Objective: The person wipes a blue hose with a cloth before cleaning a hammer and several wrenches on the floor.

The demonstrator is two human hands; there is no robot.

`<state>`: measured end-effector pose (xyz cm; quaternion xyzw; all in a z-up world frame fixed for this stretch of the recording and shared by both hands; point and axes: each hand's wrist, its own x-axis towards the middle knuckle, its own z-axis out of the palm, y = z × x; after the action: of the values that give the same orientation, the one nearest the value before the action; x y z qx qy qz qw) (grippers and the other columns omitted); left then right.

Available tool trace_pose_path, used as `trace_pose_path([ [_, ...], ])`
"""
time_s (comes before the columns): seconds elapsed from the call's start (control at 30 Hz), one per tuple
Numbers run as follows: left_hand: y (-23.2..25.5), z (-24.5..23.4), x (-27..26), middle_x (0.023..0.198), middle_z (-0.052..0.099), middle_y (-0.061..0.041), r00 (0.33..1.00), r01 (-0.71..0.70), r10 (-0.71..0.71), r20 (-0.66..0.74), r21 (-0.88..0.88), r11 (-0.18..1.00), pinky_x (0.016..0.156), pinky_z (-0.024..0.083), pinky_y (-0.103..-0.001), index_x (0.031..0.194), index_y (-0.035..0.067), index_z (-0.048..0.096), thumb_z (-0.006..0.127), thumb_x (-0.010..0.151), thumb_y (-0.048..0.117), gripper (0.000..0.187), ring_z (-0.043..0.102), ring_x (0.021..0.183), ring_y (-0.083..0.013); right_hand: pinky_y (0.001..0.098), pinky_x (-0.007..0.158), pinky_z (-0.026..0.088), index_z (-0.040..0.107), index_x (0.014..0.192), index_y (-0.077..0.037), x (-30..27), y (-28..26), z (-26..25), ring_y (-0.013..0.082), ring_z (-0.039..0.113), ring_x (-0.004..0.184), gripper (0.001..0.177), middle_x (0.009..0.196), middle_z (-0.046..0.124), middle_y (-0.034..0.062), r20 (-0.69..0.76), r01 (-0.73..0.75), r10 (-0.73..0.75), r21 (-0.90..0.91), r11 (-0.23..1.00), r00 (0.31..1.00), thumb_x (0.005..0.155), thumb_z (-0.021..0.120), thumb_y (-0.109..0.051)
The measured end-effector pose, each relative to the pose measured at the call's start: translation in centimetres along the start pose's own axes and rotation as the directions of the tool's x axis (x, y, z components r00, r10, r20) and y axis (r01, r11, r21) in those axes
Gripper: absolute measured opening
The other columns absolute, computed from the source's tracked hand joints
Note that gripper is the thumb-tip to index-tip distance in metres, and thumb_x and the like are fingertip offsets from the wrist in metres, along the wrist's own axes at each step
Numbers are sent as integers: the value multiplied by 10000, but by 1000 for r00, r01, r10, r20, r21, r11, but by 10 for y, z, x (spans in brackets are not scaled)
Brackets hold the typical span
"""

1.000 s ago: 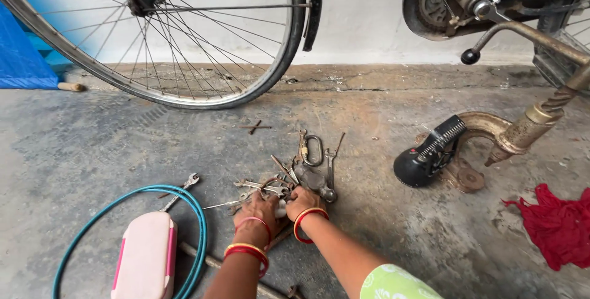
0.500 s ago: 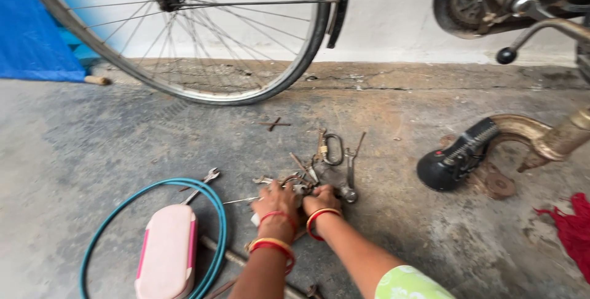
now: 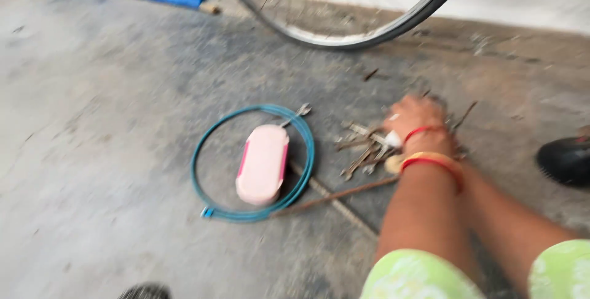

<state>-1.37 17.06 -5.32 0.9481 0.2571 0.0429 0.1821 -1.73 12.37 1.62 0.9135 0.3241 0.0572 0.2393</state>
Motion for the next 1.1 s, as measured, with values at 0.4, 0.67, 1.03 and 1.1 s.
trace_pose_path([
  [0.4, 20, -69, -8, 1448, 417, -99, 999, -1, 0, 51, 9, 1000, 960, 492, -535, 1410, 207, 524, 631, 979, 334, 462, 436, 1345, -329, 461, 508, 542, 626, 1269, 95, 21, 49, 213, 280, 652, 647, 437, 862, 706, 179, 592, -460, 174, 751, -473, 787, 855, 698, -26],
  [0.67, -15, -107, -9, 1380, 459, -131, 992, 101, -122, -44, -332, 938, 951, 534, -507, 1319, 227, 576, 760, 823, 219, 529, 508, 1280, -397, 430, 570, 511, 532, 1239, -46, -50, 51, 47, 298, 652, 677, 548, 855, 696, 202, 334, -397, 272, 891, 223, 902, 786, 836, -96],
  [1.03, -5, -78, 45, 1309, 613, -246, 936, -81, -183, -301, -691, 718, 1043, 493, -454, 1241, 21, 727, 661, 913, 410, 513, 622, 1203, -430, 480, 880, 573, 556, 1156, -37, -81, 86, -7, 393, 703, 1034, 398, 1068, 709, 210, 116, -385, 422, 670, 635, 899, 840, 773, -144],
  [1.1, 9, -63, 23, 1387, 428, -266, 647, -556, 279, -709, -189, 809, 1055, 430, -504, 1330, -175, 589, 599, 997, 449, 707, 494, 1235, -481, 479, 888, 570, 579, 1116, -44, -86, 93, -8, 388, 693, 1039, 339, 1107, 689, 191, -6, -318, 410, 623, 715, 912, 809, 724, -53],
])
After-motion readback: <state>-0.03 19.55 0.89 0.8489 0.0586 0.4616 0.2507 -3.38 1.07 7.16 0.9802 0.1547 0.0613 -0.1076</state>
